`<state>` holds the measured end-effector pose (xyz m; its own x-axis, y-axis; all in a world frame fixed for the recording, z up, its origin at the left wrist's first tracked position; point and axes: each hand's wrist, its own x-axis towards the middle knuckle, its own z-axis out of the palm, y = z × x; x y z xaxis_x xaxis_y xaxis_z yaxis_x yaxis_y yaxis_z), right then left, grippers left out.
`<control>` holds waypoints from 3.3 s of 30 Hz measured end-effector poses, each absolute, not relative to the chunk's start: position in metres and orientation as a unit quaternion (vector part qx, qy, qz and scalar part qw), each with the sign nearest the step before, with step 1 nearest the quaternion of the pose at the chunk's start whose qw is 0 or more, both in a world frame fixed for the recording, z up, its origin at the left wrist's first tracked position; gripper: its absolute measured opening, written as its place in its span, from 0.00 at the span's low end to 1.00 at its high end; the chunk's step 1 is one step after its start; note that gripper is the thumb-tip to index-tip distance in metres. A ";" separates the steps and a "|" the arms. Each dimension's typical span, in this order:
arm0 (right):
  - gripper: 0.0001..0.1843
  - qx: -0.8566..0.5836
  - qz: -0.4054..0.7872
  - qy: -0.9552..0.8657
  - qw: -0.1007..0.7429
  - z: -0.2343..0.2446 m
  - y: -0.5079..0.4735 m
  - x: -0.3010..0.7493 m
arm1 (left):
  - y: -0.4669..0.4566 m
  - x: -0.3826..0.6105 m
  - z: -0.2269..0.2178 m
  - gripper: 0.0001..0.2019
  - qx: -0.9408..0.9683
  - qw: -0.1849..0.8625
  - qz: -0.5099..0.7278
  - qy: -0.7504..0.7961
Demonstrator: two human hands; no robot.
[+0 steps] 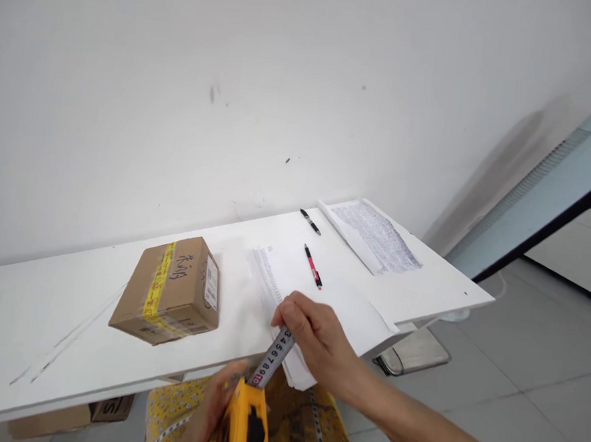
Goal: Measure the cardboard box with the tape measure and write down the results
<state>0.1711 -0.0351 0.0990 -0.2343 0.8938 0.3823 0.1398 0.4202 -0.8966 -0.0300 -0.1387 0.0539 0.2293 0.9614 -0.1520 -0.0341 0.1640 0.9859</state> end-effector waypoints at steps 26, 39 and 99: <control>0.19 -0.533 0.310 -0.744 0.259 0.044 0.146 0.220 | 0.060 0.016 0.035 0.32 0.804 0.281 0.237 0.467; 0.19 -0.449 0.503 -0.566 0.473 0.025 0.183 0.150 | 0.096 0.013 0.025 0.32 0.776 0.305 0.164 0.526; 0.11 -0.493 0.347 -0.676 0.424 -0.005 0.185 0.148 | 0.088 0.014 0.023 0.32 0.805 0.180 0.123 0.552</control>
